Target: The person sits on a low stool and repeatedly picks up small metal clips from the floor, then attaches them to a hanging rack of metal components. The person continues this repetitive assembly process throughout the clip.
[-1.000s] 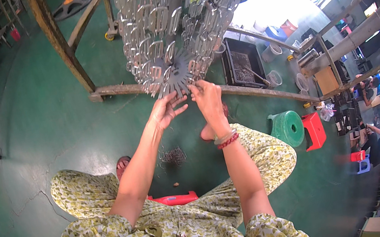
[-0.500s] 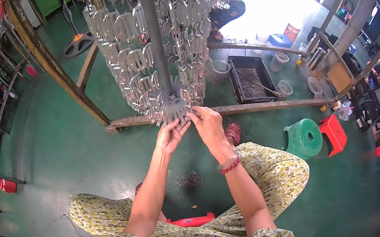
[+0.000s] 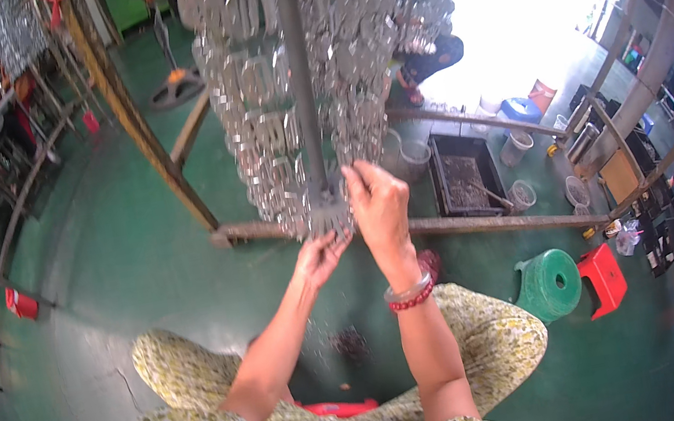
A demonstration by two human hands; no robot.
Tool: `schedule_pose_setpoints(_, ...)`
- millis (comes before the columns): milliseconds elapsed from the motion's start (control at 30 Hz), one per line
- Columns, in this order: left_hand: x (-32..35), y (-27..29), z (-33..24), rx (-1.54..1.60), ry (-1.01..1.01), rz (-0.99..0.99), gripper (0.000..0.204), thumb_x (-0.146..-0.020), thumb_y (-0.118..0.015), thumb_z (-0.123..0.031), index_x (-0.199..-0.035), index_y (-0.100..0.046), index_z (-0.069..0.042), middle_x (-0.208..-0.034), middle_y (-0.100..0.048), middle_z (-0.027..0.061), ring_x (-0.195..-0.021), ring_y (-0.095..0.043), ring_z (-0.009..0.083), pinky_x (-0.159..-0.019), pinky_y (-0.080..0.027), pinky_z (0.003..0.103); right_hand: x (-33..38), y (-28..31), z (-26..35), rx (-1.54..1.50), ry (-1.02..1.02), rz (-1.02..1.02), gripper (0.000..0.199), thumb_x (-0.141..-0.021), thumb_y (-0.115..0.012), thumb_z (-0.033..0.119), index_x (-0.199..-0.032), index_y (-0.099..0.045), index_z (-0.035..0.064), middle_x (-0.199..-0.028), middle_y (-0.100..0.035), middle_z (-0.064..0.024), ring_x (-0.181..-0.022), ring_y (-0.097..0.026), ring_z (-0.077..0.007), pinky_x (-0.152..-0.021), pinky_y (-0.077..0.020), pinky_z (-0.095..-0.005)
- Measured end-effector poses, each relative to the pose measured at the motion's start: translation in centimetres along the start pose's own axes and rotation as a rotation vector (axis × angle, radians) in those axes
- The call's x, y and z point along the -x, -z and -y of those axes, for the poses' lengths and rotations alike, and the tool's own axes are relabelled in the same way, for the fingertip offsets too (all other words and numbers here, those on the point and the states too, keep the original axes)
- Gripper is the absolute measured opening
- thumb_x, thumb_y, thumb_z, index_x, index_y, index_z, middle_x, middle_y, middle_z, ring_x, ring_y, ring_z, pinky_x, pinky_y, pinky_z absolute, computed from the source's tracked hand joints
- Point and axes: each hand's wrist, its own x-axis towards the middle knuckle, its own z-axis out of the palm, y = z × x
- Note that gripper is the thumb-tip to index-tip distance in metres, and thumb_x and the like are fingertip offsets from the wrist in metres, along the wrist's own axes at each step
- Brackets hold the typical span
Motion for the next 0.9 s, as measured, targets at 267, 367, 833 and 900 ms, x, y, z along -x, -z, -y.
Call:
schedule_pose_setpoints(267,-0.2,-0.1,2.4,0.132,-0.143,-0.091,0.036,-0.087,-0.053,0.009,-0.121,-0.049,0.0,-0.112,-0.062,0.0151,-0.102,-0.063,0.032,-0.096,-0.051,0.043,7.1,0.1,0.1,-0.288,-0.275,0.168,0.026,-0.089,-0.066,0.009,-0.111,-0.066,-0.0045,-0.074,-0.067,-0.0081,-0.054,-0.059,-0.0068,-0.044,-0.0444,-0.0213)
schedule_pose_setpoints(367,-1.1,0.2,3.5,0.222,-0.184,-0.041,0.038,-0.085,-0.056,0.009,-0.119,-0.051,-0.006,-0.108,-0.062,0.0127,-0.097,-0.063,0.0286,-0.09,-0.053,0.041,9.0,-1.8,-2.3,-0.138,-0.349,0.368,0.038,-0.086,-0.07,0.014,-0.116,-0.062,-0.0062,-0.068,-0.066,-0.0081,-0.054,-0.059,-0.0084,-0.048,-0.0464,-0.0241)
schedule_pose_setpoints(833,-1.6,-0.6,5.4,0.179,-0.323,-0.061,0.034,-0.084,-0.062,0.006,-0.114,-0.055,-0.006,-0.101,-0.066,0.0096,-0.096,-0.064,0.0214,-0.088,-0.053,0.034,7.3,-3.4,-8.7,0.324,0.113,0.173,0.019,-0.087,-0.064,0.014,-0.093,-0.066,-0.0037,-0.076,-0.063,-0.0146,-0.057,-0.06,-0.0187,-0.056,-0.0465,-0.0344)
schedule_pose_setpoints(900,-1.4,-0.9,5.2,0.184,-0.291,-0.035,0.032,-0.084,-0.063,0.005,-0.114,-0.056,-0.004,-0.105,-0.065,0.0108,-0.097,-0.064,0.0225,-0.089,-0.052,0.035,6.8,-2.7,-8.1,0.322,-0.07,0.255,0.015,-0.086,-0.06,0.011,-0.093,-0.066,-0.0016,-0.084,-0.063,-0.0194,-0.073,-0.062,-0.0371,-0.066,-0.0477,-0.0414)
